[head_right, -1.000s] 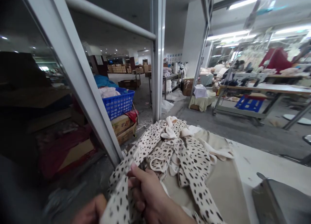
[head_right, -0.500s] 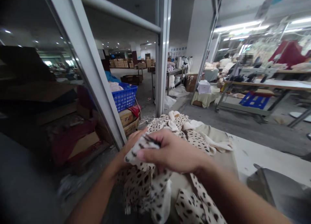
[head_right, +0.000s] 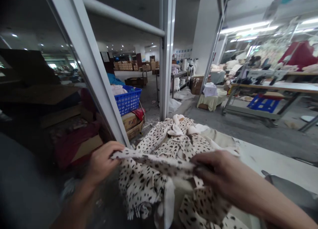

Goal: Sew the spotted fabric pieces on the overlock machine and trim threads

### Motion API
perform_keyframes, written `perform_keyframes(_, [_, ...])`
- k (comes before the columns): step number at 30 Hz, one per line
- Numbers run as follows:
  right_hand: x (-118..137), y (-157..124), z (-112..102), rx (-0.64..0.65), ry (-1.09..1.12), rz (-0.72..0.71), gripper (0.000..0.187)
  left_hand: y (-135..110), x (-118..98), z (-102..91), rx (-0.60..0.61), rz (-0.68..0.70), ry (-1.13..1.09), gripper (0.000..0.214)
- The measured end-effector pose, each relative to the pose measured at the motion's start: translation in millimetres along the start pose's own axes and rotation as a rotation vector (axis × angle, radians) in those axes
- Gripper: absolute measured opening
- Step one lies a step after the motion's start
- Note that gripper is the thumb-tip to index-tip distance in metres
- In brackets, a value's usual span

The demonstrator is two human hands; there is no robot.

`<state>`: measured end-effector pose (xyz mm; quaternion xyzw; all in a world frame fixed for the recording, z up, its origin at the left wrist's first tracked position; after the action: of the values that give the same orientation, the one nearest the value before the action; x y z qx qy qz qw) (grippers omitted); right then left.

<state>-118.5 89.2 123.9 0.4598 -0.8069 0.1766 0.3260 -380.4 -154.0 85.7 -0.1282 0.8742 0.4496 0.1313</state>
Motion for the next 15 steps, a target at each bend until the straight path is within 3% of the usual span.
perform_keyframes(3, [1.4, 32.2, -25.7, -0.379, -0.602, -0.051, 0.019, -15.9, -3.3, -36.3, -0.181, 0.046, 0.093, 0.016])
perform_keyframes(6, [5.6, 59.4, -28.4, -0.560, -0.846, -0.145, 0.021, -35.3, -14.7, -55.1, -0.256, 0.095, 0.127, 0.015])
perform_keyframes(10, [1.8, 69.0, -15.7, -0.670, -0.824, -0.276, 0.024, -66.2, -31.1, -60.6, -0.225, 0.140, 0.141, 0.020])
perform_keyframes(15, [-6.3, 51.7, -14.1, -0.712, -0.595, -0.358, 0.031, -98.4, -24.0, -41.2, 0.000, -0.085, 0.005, 0.019])
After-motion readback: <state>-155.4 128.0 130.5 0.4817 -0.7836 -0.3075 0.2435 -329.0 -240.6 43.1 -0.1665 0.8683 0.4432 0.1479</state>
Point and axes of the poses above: each hand's wrist, its own y-axis towards the middle knuckle, its own z-axis out of the palm, x = y × z, the point moved 4 cm from there along y, towards the middle knuckle, and after that the axes turned 7 degrees about -x, right-handed, at the moved point
